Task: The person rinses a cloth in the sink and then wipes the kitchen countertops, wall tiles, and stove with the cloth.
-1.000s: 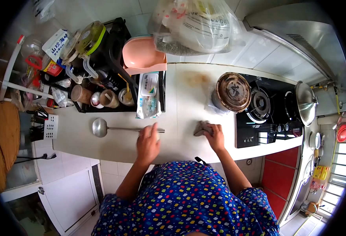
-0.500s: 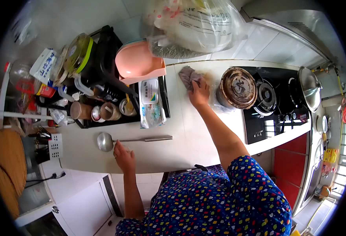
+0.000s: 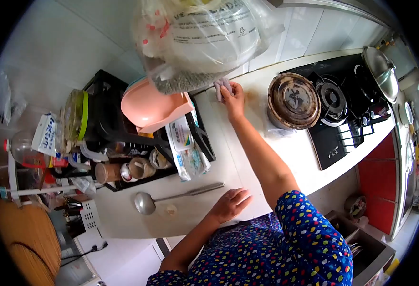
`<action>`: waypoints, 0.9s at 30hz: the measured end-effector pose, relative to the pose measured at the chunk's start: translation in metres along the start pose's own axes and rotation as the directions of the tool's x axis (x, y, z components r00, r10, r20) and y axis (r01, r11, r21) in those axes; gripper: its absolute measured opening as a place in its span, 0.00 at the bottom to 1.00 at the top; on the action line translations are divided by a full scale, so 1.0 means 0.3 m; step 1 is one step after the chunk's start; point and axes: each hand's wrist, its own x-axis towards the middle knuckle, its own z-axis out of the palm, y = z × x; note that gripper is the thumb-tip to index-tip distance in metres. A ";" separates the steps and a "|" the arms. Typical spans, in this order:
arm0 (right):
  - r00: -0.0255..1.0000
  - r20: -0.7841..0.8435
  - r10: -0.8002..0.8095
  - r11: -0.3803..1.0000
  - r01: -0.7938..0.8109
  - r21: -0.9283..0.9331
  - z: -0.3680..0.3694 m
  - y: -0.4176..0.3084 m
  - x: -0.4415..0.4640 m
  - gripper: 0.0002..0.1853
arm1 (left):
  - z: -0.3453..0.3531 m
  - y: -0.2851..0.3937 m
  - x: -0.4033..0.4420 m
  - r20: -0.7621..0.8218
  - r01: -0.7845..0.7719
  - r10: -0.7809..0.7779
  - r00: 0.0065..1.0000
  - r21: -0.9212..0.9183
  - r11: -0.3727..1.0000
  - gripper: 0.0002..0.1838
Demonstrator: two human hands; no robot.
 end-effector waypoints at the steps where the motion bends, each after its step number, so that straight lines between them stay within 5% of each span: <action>1: 0.999 -0.042 -0.014 0.998 0.017 0.066 0.052 -0.049 -0.024 0.22 | 0.030 -0.032 0.025 0.006 -0.022 0.021 1.000 0.015 1.000 0.18; 6: 0.971 -0.137 -0.195 0.979 0.202 0.039 0.219 0.001 0.042 0.19 | 0.103 -0.139 0.030 0.137 0.022 -0.054 0.989 0.226 0.974 0.26; 8: 0.932 -0.245 -0.266 0.887 0.136 -0.442 0.239 0.049 0.057 0.17 | 0.136 -0.148 0.005 0.170 0.088 -0.127 0.977 0.220 0.971 0.29; 10: 0.920 -0.298 -0.256 0.896 0.110 -0.430 0.242 0.075 0.041 0.15 | 0.177 -0.164 -0.029 0.258 0.155 -0.191 0.947 0.154 0.976 0.33; 12: 0.949 -0.311 -0.054 0.749 -0.167 -0.641 0.226 0.120 0.039 0.13 | 0.182 -0.171 -0.029 0.449 0.542 -0.420 0.788 -0.182 0.821 0.35; 14: 0.949 -0.308 -0.071 0.780 -0.140 -0.610 0.222 0.124 0.048 0.12 | 0.172 -0.163 -0.026 0.440 0.525 -0.391 0.809 -0.242 0.816 0.37; 16: 0.949 -0.299 -0.103 0.803 -0.098 -0.588 0.236 0.092 0.037 0.11 | 0.142 -0.165 -0.007 0.438 0.331 -0.288 0.852 -0.023 0.943 0.37; 19: 0.879 -0.227 -0.420 0.856 0.301 -0.420 0.288 -0.060 0.017 0.08 | 0.132 -0.168 0.024 0.366 0.292 -0.255 0.895 -0.048 0.955 0.36; 22: 0.922 -0.288 -0.258 0.826 0.057 -0.561 0.254 0.042 0.039 0.07 | 0.153 -0.145 -0.024 0.383 0.426 -0.335 0.861 -0.183 0.886 0.36; 23: 0.942 -0.310 -0.125 0.889 -0.033 -0.457 0.206 0.177 0.074 0.07 | 0.169 -0.156 -0.021 0.381 0.477 -0.360 0.852 -0.280 0.833 0.37; 26: 0.937 -0.327 -0.126 0.814 -0.091 -0.573 0.209 0.148 0.090 0.10 | 0.109 -0.146 0.013 0.441 0.481 -0.359 0.822 -0.202 0.853 0.40; 27: 0.935 -0.324 -0.146 0.851 -0.049 -0.524 0.213 0.125 0.088 0.11 | 0.151 -0.148 -0.023 0.442 0.402 -0.342 0.829 -0.045 0.915 0.39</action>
